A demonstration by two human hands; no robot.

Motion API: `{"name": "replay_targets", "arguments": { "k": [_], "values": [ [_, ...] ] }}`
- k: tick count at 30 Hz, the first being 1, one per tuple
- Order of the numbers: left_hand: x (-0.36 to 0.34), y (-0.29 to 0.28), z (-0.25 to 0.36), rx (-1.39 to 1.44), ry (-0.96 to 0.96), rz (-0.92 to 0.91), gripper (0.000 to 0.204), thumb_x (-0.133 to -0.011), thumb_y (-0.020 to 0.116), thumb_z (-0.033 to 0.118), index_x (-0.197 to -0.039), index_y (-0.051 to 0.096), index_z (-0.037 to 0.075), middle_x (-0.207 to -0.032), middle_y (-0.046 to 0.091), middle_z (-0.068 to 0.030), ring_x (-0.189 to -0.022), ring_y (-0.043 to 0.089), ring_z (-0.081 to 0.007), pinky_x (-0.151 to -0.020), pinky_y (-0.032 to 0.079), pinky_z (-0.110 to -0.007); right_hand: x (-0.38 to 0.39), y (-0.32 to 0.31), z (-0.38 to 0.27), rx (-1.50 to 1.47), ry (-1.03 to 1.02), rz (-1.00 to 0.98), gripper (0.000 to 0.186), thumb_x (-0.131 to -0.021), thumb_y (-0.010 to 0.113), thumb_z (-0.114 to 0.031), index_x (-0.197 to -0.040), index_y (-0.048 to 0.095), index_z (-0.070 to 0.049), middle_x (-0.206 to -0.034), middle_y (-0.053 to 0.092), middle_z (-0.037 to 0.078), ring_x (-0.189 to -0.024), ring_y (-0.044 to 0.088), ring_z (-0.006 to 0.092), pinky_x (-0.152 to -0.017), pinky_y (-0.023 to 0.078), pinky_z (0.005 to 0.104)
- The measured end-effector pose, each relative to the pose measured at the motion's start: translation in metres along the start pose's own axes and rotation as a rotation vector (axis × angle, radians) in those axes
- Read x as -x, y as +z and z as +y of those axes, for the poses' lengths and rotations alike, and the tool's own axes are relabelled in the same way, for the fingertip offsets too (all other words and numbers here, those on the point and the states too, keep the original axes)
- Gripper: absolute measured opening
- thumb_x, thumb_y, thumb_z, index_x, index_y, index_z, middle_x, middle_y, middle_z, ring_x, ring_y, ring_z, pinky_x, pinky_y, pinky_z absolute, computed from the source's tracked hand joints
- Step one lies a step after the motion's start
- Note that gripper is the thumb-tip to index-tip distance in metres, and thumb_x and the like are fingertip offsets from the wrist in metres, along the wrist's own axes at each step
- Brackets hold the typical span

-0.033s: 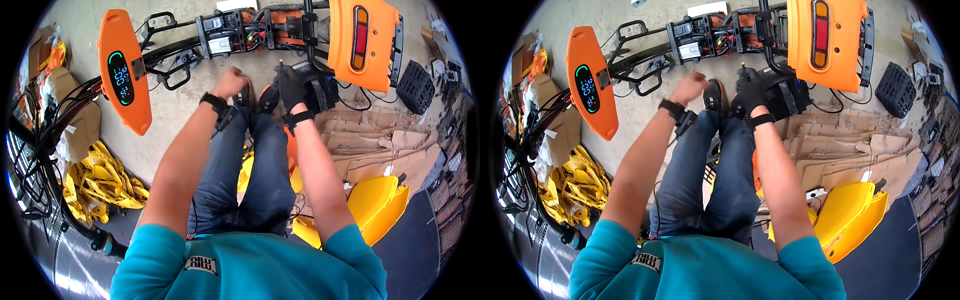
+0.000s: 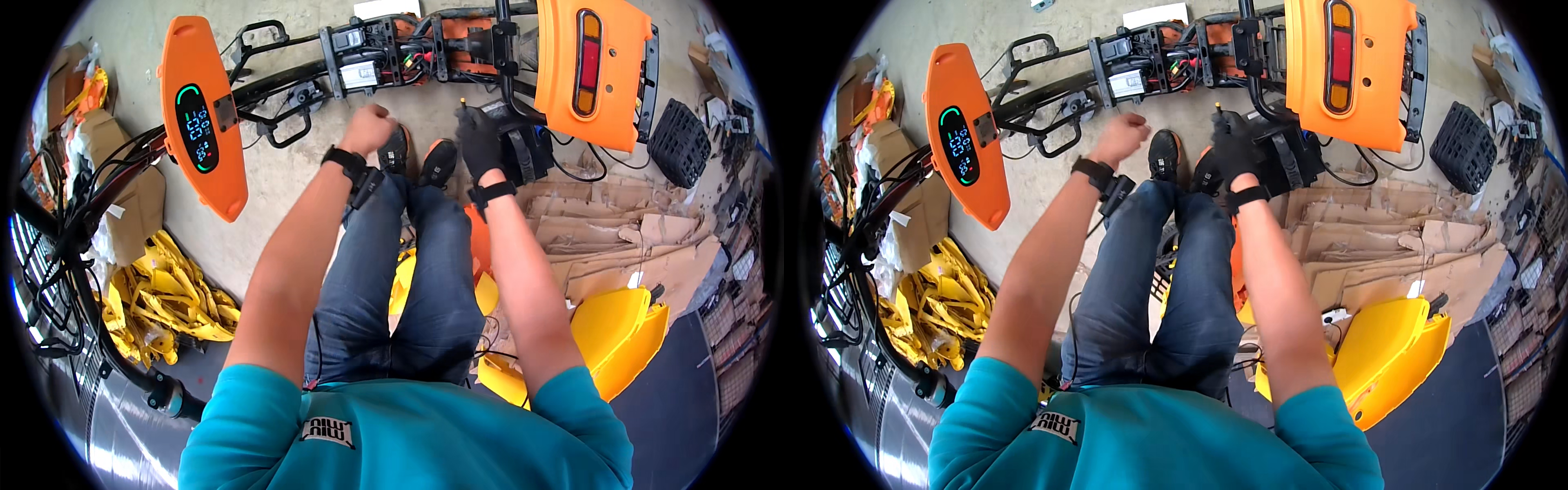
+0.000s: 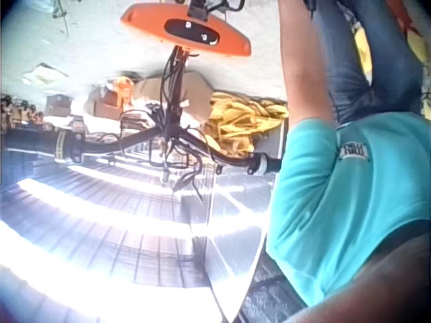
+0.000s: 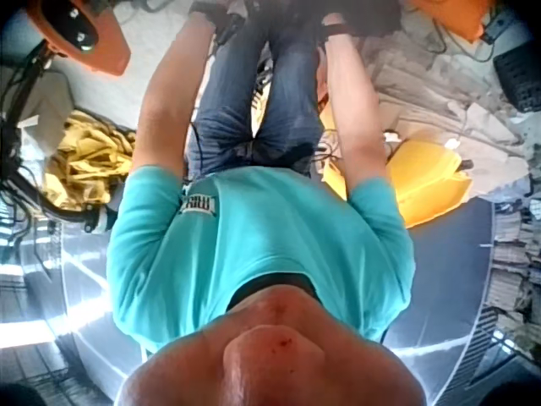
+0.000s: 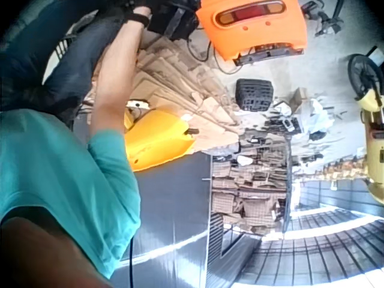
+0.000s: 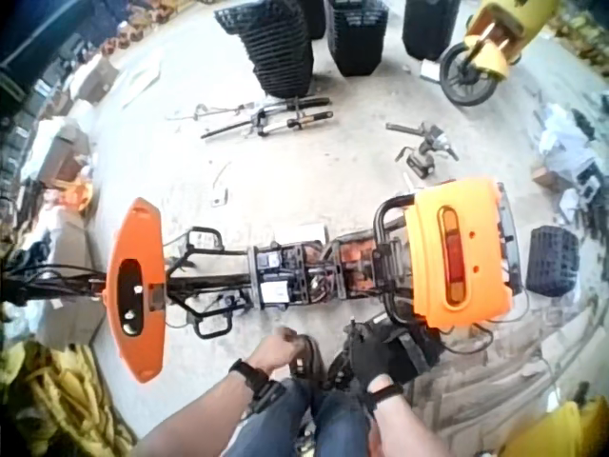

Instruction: The person removes and replaces plastic body panels, manipulates electrical wiring, and handles a battery component on an electric scooter frame while sitting on the floor.

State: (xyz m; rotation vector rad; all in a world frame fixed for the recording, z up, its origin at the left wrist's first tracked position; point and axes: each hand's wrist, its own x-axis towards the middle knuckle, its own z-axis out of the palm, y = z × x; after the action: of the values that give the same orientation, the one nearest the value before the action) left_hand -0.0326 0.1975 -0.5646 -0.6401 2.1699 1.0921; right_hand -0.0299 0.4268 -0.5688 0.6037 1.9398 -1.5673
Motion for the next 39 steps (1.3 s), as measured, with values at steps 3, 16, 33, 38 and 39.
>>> {"name": "replay_targets", "arguments": {
  "k": [3, 16, 33, 38, 39],
  "values": [
    [-0.031, -0.025, 0.007, 0.091, -0.088, -0.067, 0.033, -0.077, 0.062, 0.017, -0.097, 0.064, -0.008, -0.079, 0.068, -0.0151, -0.071, 0.067, -0.0219, -0.069, 0.051, -0.032, -0.02, -0.026, 0.028, 0.404, -0.269, 0.106, 0.027, -0.094, 0.05, -0.026, -0.103, 0.061, -0.004, -0.076, 0.059, 0.011, -0.069, 0.057, 0.0248, -0.067, 0.047, 0.0359],
    [-0.111, 0.017, -0.055, -0.1, -0.073, -0.074, 0.027, -0.076, 0.056, 0.022, -0.091, 0.071, 0.004, -0.093, 0.066, -0.0213, -0.091, 0.063, -0.037, -0.083, 0.049, -0.04, -0.1, -0.015, 0.061, 0.481, -0.368, -0.148, 0.021, -0.09, 0.053, -0.021, -0.099, 0.061, -0.004, -0.078, 0.062, 0.015, -0.074, 0.06, 0.0266, -0.068, 0.046, 0.0377],
    [-0.156, 0.062, -0.097, 0.731, -0.349, -0.161, 0.049, -0.091, 0.053, 0.009, -0.135, 0.037, -0.005, -0.115, 0.057, -0.0166, -0.096, 0.063, -0.0266, -0.081, 0.052, -0.037, -0.227, 0.087, 0.07, 0.571, -0.564, -0.168, 0.027, -0.087, 0.055, -0.028, -0.09, 0.063, -0.002, -0.071, 0.062, 0.016, -0.072, 0.063, 0.0295, -0.068, 0.047, 0.0426],
    [-0.166, 0.05, -0.093, 0.79, -0.418, -0.175, 0.017, -0.093, 0.05, 0.015, -0.106, 0.053, 0.003, -0.096, 0.063, -0.0092, -0.088, 0.062, -0.0224, -0.078, 0.05, -0.035, -0.226, 0.069, 0.062, 0.542, -0.263, -0.252, 0.025, -0.087, 0.053, -0.026, -0.09, 0.064, -0.003, -0.08, 0.063, 0.015, -0.071, 0.06, 0.0292, -0.067, 0.048, 0.0408],
    [-0.172, 0.054, -0.101, 0.815, -0.427, -0.251, 0.014, -0.093, 0.05, 0.016, -0.102, 0.053, 0.005, -0.092, 0.062, -0.0075, -0.082, 0.06, -0.02, -0.074, 0.048, -0.034, -0.229, 0.065, 0.066, 0.572, -0.339, -0.329, 0.027, -0.087, 0.051, -0.026, -0.093, 0.065, -0.004, -0.09, 0.064, 0.018, -0.083, 0.06, 0.0329, -0.075, 0.048, 0.0429]
  ]
}}
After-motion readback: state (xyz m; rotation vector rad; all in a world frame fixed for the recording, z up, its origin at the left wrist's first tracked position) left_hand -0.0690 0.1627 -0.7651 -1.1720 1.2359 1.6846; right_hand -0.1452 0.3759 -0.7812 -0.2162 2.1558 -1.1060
